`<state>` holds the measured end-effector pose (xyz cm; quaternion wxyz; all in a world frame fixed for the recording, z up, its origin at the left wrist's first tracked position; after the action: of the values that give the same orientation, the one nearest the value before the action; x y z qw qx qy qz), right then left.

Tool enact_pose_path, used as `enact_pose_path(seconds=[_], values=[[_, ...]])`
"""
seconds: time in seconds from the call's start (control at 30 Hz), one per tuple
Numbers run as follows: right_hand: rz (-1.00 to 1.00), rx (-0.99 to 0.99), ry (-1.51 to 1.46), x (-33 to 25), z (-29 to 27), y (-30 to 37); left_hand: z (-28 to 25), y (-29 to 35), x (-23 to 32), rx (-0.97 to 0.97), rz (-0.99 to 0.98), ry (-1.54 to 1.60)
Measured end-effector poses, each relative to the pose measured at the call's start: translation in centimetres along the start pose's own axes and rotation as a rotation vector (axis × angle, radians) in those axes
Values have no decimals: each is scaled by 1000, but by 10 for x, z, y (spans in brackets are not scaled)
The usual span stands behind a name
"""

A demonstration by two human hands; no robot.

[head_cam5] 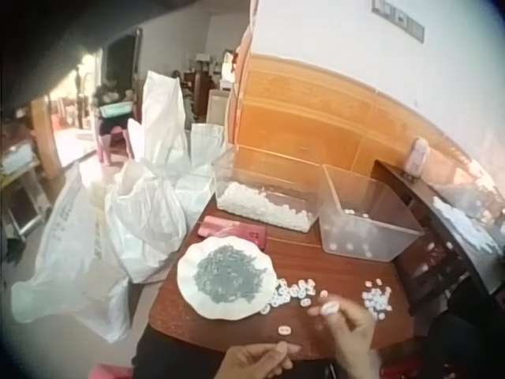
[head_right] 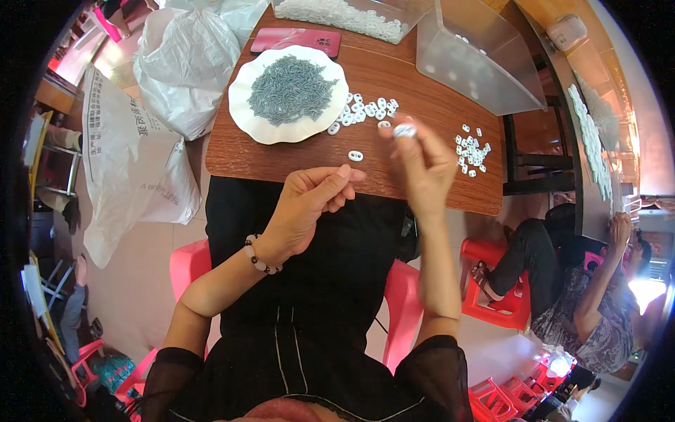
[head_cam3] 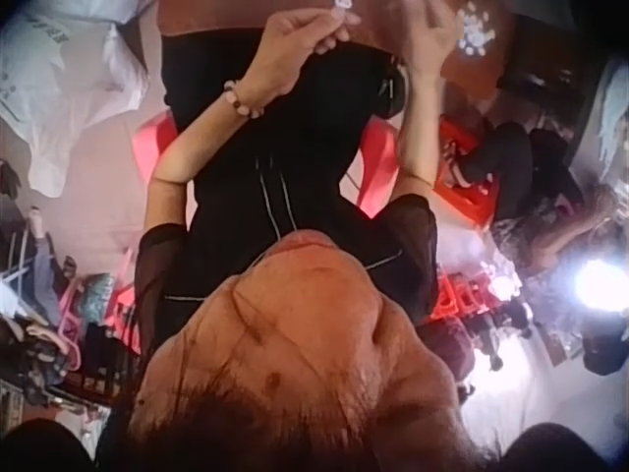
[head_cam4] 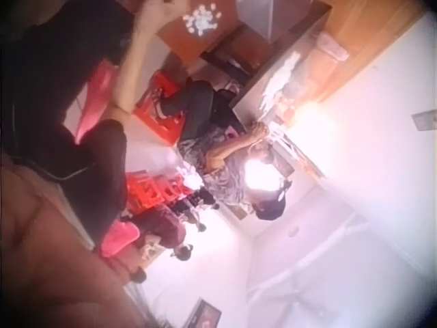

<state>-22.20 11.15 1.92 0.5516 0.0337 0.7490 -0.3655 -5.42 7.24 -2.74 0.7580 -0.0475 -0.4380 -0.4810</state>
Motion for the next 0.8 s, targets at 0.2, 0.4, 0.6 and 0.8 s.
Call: enact_pose_path(seconds=[0.2,0.4,0.6,0.8], values=[[-193,207,479,-34,-67,-96,0,1,1,-10,6,15],[-232,175,1175,18,-146,-180,7,-1,-18,-53,-78,-25],[-59,56,1282,35,-136,-191,6,-1,-22,-58,-107,-52],[-180,72,1289,18,-130,-173,6,-5,-20,-69,-127,-27]])
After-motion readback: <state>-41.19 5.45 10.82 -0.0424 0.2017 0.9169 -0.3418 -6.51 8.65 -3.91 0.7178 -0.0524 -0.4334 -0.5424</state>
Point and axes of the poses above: each hand's wrist, its own y-axis away from the middle knuckle, its own z-axis out of the palm, x = y × z, the point moved 6 cm from there along -y, towards the middle knuckle, and after that the axes turned 10 degrees about -z, right-handed, at the moved point
